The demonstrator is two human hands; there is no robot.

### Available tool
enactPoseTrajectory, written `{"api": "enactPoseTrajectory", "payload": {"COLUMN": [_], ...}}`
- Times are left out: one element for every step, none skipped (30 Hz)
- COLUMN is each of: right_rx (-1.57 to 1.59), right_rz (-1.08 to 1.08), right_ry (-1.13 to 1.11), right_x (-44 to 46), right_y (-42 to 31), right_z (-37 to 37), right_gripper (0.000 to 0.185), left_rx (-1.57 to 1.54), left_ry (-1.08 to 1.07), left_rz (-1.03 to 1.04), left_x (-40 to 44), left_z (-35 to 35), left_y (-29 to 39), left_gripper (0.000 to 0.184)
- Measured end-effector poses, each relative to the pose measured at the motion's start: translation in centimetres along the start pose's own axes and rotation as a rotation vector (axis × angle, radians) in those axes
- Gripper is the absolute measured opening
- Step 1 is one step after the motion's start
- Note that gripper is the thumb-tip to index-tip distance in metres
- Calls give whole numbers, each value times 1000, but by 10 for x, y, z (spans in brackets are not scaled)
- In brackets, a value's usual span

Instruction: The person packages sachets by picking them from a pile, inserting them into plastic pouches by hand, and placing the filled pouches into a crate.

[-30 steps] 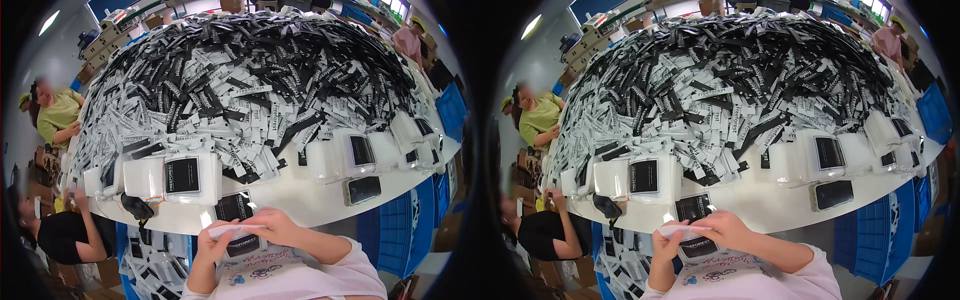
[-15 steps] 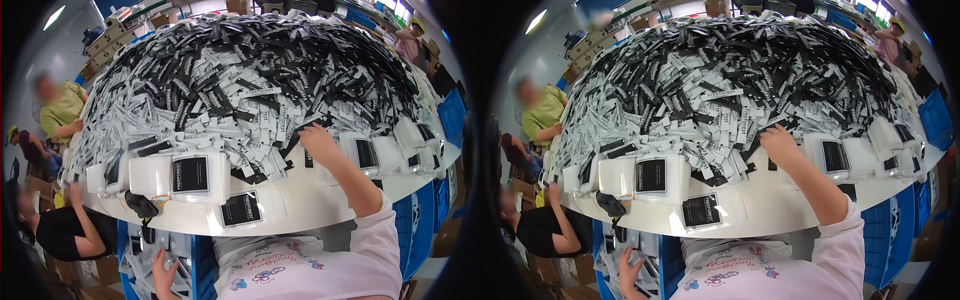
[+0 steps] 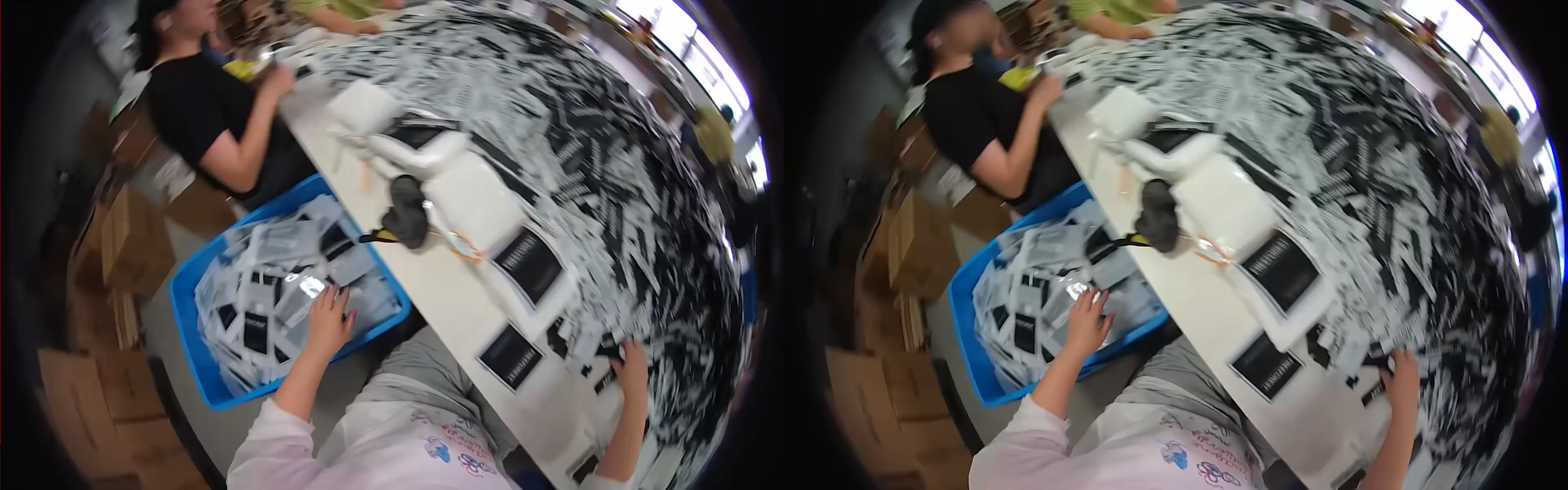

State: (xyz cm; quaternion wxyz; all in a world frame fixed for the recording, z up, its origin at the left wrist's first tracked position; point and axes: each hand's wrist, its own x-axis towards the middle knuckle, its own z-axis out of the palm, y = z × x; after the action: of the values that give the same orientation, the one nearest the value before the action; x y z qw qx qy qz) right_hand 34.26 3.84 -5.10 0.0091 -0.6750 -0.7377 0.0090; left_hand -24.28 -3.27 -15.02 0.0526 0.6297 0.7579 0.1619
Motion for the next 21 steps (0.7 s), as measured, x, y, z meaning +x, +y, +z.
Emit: {"api": "enactPoseTrajectory", "payload": {"right_rx": [-17,18,49,47,45,19,-7,-59,-110,-114,-115,-117,-199,-281,-362,-253,-142,-28,89,288,338], "right_rz": [5,54,107,109,114,119,126,98,68,87,107,130,122,120,121,164,274,385,496,370,347], "right_ry": [-27,-102,-176,-157,-137,-153,-166,-123,-82,-73,-66,-57,43,147,252,327,404,478,553,799,955], "right_x": [1,2,4,3,2,2,1,0,0,0,1,5,5,-2,-9,-10,-14,-20,-25,-26,-31], "right_y": [2,-2,-5,-3,0,2,6,14,22,24,23,22,11,-5,-19,-32,-37,-40,-42,-49,-58], "right_z": [-1,-8,-14,-13,-12,-13,-12,-8,-5,-5,-10,-17,-26,-35,-42,-47,-49,-50,-50,-50,-50], "right_gripper": [42,45,48,47,46,45,45,40,36,31,26,22,23,24,27,28,28,28,28,26,26], "left_rx": [70,55,38,19,90,158,224,252,250,250,251,271,255,236,216,188,37,-113,-262,-111,42], "left_ry": [141,146,152,155,137,113,89,97,48,-4,-57,-52,-71,-89,-107,-179,-159,-139,-118,-182,-246], "left_rz": [-53,-105,-154,-199,-234,-267,-297,-355,-379,-405,-429,-421,-461,-495,-526,-556,-557,-554,-548,-525,-498], "left_x": [-1,-1,2,3,7,12,16,18,19,17,12,6,-2,-13,-23,-32,-45,-61,-71,-74,-77], "left_z": [9,15,19,21,22,24,27,38,46,52,52,51,50,48,47,31,31,32,32,26,17], "left_y": [-12,-23,-34,-44,-49,-51,-55,-65,-75,-85,-92,-97,-103,-108,-112,-109,-116,-124,-128,-125,-120], "left_gripper": [51,54,58,61,62,62,62,63,62,61,60,57,56,55,54,54,54,53,53,52,51]}}
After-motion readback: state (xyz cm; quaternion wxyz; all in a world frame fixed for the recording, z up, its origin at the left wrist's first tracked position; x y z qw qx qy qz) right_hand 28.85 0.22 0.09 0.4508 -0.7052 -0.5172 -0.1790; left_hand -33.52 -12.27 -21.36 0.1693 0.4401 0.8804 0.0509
